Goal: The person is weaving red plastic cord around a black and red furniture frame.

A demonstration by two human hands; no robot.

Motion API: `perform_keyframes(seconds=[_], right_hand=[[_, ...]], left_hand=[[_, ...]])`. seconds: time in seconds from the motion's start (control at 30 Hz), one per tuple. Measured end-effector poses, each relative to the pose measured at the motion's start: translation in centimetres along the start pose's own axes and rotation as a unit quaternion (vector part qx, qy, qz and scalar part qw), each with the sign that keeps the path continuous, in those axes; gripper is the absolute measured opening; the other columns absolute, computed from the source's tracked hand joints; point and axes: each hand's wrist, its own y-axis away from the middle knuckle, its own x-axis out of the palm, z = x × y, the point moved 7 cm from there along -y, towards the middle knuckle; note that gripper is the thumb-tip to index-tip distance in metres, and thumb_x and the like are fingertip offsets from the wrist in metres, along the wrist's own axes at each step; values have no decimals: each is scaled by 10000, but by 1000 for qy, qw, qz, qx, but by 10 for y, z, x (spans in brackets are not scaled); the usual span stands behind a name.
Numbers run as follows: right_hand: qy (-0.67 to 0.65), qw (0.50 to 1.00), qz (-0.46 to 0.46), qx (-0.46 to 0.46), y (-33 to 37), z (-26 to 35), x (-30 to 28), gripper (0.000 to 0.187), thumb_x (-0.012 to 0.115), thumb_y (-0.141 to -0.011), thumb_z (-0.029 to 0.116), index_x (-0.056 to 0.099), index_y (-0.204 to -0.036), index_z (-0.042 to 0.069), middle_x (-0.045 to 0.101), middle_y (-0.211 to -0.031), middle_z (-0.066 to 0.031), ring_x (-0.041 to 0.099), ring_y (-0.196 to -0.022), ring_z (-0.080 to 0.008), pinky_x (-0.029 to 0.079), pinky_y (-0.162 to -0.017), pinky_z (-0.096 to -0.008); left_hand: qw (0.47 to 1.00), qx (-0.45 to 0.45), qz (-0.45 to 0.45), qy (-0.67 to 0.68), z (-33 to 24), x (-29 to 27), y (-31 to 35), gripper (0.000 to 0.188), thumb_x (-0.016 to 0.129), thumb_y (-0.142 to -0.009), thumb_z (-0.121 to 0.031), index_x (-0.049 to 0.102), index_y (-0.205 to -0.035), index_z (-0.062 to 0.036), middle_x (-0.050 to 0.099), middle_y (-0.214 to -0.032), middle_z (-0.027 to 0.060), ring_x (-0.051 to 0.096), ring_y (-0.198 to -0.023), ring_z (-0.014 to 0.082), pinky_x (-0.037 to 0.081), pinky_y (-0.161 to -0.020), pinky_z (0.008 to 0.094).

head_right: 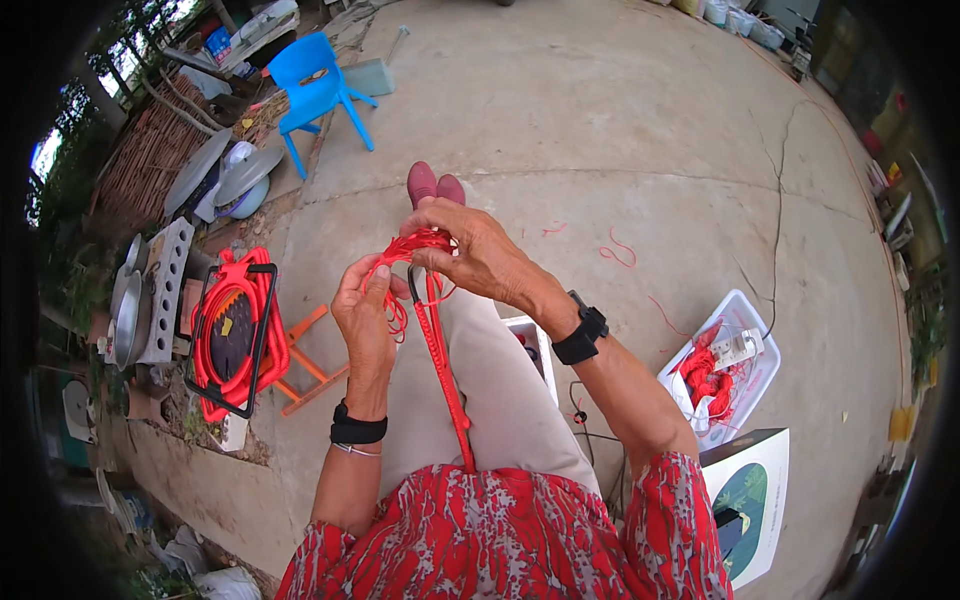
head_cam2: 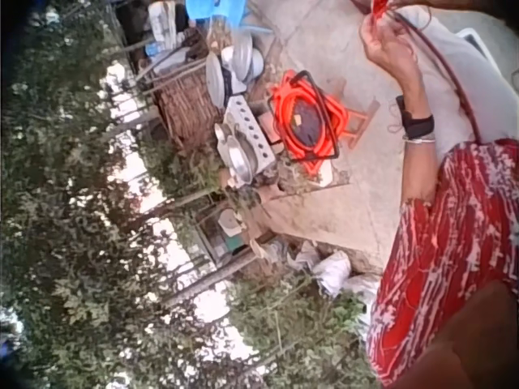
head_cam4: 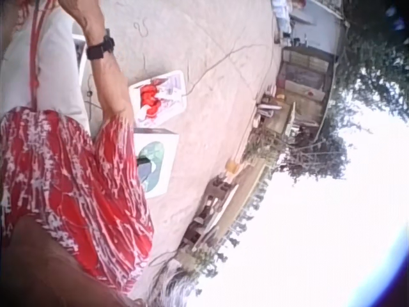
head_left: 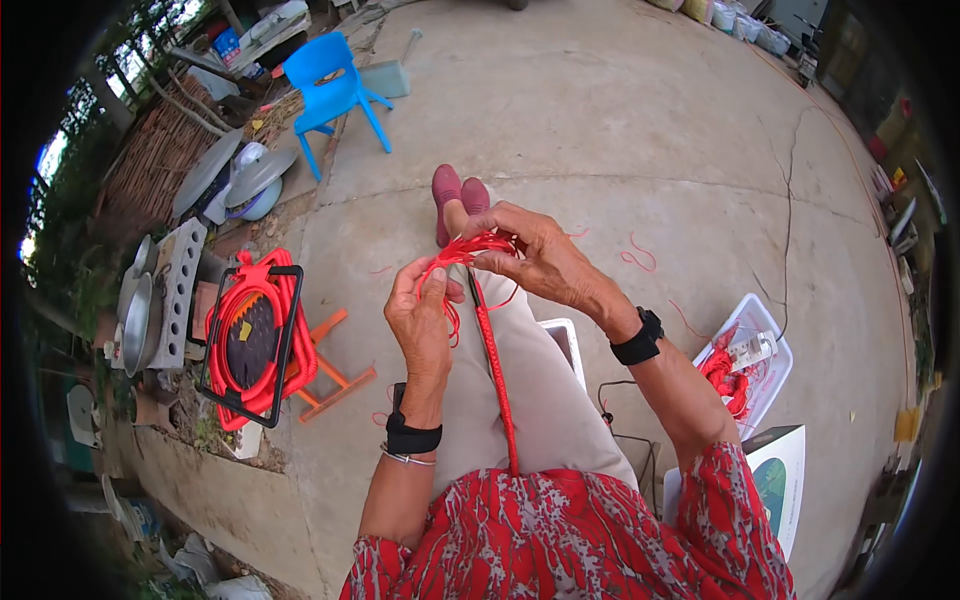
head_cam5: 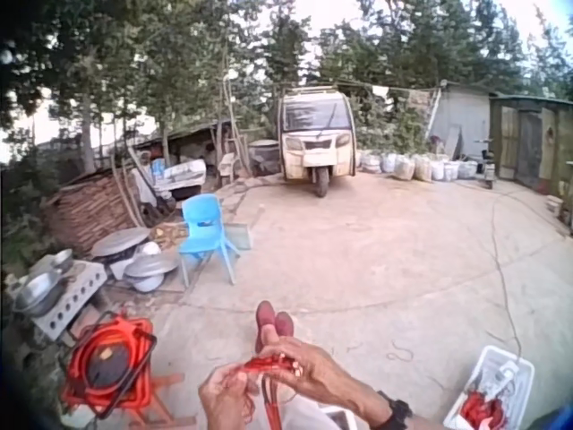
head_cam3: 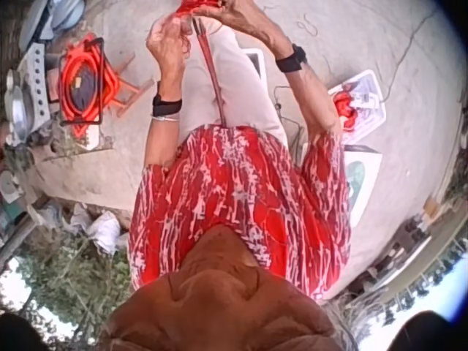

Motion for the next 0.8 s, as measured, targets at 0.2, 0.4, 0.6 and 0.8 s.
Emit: perform_keyframes(seconds=[0.2,0.4,0.6,0.8], right_hand=[[32,999,18,-36,25,-14,8,225,693,-728,-31,615,-906,83,526,-1085,-48,542,-1026,-230,464,-845,-351],[128,973,-185,-39,48,4,-20,312,743,-694,20,648,-969,134,506,-1257,-62,500,-1103,-263,410,-923,-406],[227,965,-60,-121,46,2,5,304,790,-668,101,687,-950,149,542,-1233,-41,483,-1095,-252,366,-874,-399],[238,957,-29,-162,52,-4,18,289,761,-690,87,680,-962,142,539,-1217,-32,483,-1106,-257,369,-858,-401]], left_hand=[[990,-111,-7,88,25,9,20,124,586,-904,-41,513,-990,10,638,-845,93,618,-687,124,512,-624,241],[974,-196,-37,105,27,7,25,106,628,-881,-33,553,-942,11,644,-844,72,602,-694,102,485,-588,223],[978,-179,1,109,23,11,26,122,533,-899,15,543,-1013,55,638,-904,116,644,-778,153,550,-697,267],[972,-220,83,25,29,12,25,175,530,-906,-11,588,-1051,65,646,-927,97,629,-781,133,513,-687,237]])
